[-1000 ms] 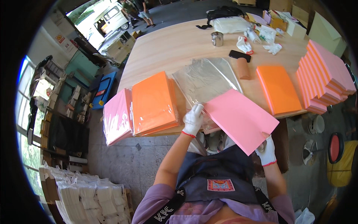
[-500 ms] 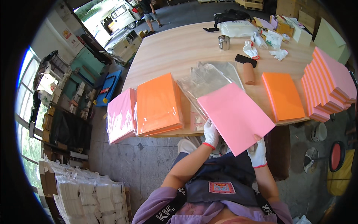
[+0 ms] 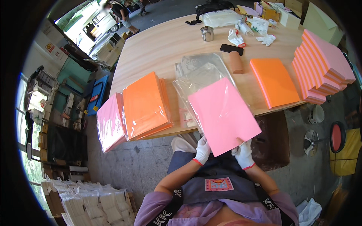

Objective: The person places orange and pink rectangular sheets into clear plastic bags on a wooden table. They handle the sheets one by one, alternating between the two colors, and arrange the filled bags into stacks on the table.

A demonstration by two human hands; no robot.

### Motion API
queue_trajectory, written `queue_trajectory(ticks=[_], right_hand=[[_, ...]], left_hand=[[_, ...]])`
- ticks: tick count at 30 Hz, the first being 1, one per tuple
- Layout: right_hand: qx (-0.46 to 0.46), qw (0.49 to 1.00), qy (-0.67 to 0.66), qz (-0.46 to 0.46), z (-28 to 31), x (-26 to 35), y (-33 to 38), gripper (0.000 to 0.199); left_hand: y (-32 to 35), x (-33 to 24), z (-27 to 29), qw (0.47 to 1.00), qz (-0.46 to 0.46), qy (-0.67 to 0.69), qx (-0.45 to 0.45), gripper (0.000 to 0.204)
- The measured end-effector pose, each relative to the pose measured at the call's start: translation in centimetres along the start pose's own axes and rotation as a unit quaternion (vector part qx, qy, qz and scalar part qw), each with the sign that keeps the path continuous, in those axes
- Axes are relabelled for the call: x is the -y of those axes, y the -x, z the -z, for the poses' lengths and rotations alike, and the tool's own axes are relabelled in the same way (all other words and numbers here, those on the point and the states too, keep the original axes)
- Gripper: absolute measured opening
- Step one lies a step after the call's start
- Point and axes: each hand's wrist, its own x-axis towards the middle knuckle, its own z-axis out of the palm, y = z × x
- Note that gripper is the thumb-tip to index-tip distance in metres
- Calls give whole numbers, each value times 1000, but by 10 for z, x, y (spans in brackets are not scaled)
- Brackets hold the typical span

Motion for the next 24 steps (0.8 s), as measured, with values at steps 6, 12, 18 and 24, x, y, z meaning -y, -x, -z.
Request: queue_trajectory(ticks=[6,12,18,24], right_hand=[[-5,1000,-14,23,-2,-18,0,10],[-48,998,45,-20,-1,-28,-16,21],[-23,987,-84,-135,8,-49,-55,25],[4,972,-230,-47,-28,-22,-87,40]], left_hand=[[4,3,12,996,-34,-86,9,21],[33,-33,-1,978,116,-154,84,24],[26,-17,15,986,151,-56,35,23],[16,-31,13,978,196,-50,50,22]])
